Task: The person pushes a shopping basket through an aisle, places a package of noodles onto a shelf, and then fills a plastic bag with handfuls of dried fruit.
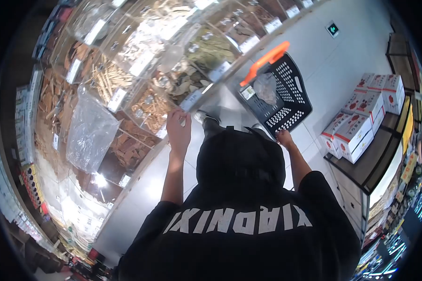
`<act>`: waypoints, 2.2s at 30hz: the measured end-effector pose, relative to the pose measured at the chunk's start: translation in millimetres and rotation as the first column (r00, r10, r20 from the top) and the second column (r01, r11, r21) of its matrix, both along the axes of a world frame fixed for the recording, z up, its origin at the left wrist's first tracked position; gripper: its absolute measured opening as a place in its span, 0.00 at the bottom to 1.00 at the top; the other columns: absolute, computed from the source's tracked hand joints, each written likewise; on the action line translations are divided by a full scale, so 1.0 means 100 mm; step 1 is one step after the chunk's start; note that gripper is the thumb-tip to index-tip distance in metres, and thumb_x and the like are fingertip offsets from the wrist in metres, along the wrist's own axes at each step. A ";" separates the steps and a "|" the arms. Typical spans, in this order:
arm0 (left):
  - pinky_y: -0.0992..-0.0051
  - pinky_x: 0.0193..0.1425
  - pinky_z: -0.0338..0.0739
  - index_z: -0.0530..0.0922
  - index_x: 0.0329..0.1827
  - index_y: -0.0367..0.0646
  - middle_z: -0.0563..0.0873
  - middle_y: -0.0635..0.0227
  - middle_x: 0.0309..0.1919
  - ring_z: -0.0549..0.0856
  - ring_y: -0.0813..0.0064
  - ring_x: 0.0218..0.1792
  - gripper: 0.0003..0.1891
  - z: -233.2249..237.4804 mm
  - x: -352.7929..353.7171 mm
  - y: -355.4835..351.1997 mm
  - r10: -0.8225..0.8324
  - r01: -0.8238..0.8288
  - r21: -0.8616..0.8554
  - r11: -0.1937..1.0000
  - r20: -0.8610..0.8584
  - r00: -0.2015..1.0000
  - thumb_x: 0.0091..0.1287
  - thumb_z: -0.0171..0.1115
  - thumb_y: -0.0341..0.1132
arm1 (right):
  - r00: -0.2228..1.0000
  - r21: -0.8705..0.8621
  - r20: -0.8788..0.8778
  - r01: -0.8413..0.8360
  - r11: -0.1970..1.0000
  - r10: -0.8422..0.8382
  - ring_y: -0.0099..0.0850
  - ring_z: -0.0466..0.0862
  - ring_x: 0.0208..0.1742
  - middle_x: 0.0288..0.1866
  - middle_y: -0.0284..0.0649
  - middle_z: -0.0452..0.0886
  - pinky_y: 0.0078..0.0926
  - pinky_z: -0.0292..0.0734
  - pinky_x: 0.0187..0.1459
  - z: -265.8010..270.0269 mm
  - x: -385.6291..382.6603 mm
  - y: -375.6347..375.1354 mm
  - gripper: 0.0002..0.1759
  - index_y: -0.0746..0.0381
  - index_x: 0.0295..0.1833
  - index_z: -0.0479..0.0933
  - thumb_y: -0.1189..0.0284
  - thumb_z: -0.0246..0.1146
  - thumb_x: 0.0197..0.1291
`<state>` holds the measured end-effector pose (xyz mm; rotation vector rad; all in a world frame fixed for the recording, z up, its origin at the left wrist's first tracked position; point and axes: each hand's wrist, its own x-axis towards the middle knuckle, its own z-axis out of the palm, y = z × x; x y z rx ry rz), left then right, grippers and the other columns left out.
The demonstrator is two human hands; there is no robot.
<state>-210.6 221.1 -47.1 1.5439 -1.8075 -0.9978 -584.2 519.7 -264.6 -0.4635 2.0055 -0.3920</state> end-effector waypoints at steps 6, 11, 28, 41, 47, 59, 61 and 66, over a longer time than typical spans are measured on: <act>0.69 0.49 0.85 0.83 0.40 0.35 0.85 0.54 0.44 0.88 0.61 0.45 0.03 -0.52 -0.99 0.88 -0.146 0.126 0.167 0.978 0.118 0.982 0.67 0.67 0.26 | 0.997 -0.065 0.051 0.062 0.996 -0.058 0.37 0.89 0.33 0.33 0.50 0.87 0.35 0.86 0.36 -0.09 -0.46 0.70 0.18 0.74 0.42 0.81 0.66 0.60 0.68; 0.69 0.49 0.85 0.83 0.45 0.37 0.84 0.55 0.49 0.89 0.63 0.46 0.05 -0.55 -1.41 1.42 -0.214 0.159 0.365 0.917 0.116 0.970 0.70 0.64 0.28 | 0.996 0.018 0.078 -0.044 0.999 0.042 0.37 0.89 0.32 0.30 0.49 0.87 0.35 0.85 0.37 -0.23 -0.81 1.29 0.19 0.73 0.41 0.80 0.64 0.60 0.66; 0.74 0.51 0.82 0.81 0.50 0.38 0.88 0.61 0.45 0.89 0.72 0.46 0.09 -2.60 -3.29 0.63 -0.278 0.302 0.804 0.513 -0.177 0.944 0.75 0.56 0.31 | 0.977 -0.055 -0.020 -0.212 0.976 0.211 0.55 0.86 0.49 0.44 0.56 0.86 0.48 0.79 0.52 -0.78 -1.61 -0.12 0.17 0.69 0.45 0.81 0.64 0.61 0.66; 0.71 0.48 0.82 0.78 0.56 0.36 0.88 0.56 0.45 0.89 0.67 0.44 0.17 -5.64 -4.39 0.43 -0.095 -0.011 0.900 0.435 0.058 0.994 0.74 0.60 0.41 | 0.762 -0.011 -0.298 -0.605 0.796 0.575 0.50 0.87 0.53 0.51 0.54 0.85 0.44 0.82 0.56 -3.91 -2.52 -2.10 0.43 0.55 0.81 0.55 0.71 0.63 0.61; 0.70 0.45 0.83 0.78 0.57 0.35 0.88 0.56 0.42 0.90 0.68 0.40 0.24 -5.68 -4.36 0.67 -0.034 -0.089 0.908 0.409 0.112 0.993 0.73 0.62 0.49 | 0.848 -0.105 -0.376 -0.439 0.892 0.373 0.53 0.88 0.42 0.48 0.54 0.86 0.47 0.83 0.45 -4.15 -2.29 -1.45 0.10 0.62 0.48 0.81 0.72 0.61 0.63; 0.63 0.49 0.84 0.73 0.64 0.32 0.82 0.51 0.55 0.87 0.60 0.47 0.49 -5.70 -5.10 0.66 -0.014 -0.229 0.921 0.314 0.245 0.969 0.56 0.71 0.71 | 0.935 -0.263 -0.248 -0.318 0.911 0.254 0.52 0.86 0.41 0.38 0.49 0.86 0.46 0.83 0.47 -3.32 -2.27 -0.53 0.06 0.64 0.37 0.81 0.72 0.63 0.63; 0.66 0.43 0.87 0.81 0.54 0.28 0.84 0.52 0.52 0.88 0.62 0.42 0.45 -5.87 -5.14 0.66 -0.057 -0.276 0.875 0.399 0.324 0.944 0.56 0.72 0.69 | 0.874 -0.262 -0.312 -0.457 0.850 0.373 0.49 0.86 0.40 0.37 0.46 0.87 0.44 0.83 0.45 -3.30 -2.24 -0.53 0.05 0.63 0.36 0.83 0.73 0.66 0.61; 0.74 0.34 0.84 0.83 0.48 0.28 0.85 0.54 0.49 0.87 0.67 0.36 0.42 -5.92 -5.13 0.49 0.096 -0.279 0.855 0.436 0.264 0.960 0.55 0.74 0.67 | 0.777 -0.232 -0.319 -0.620 0.750 0.543 0.47 0.86 0.40 0.36 0.44 0.87 0.42 0.82 0.47 -3.26 -2.19 -0.51 0.04 0.61 0.35 0.83 0.72 0.66 0.60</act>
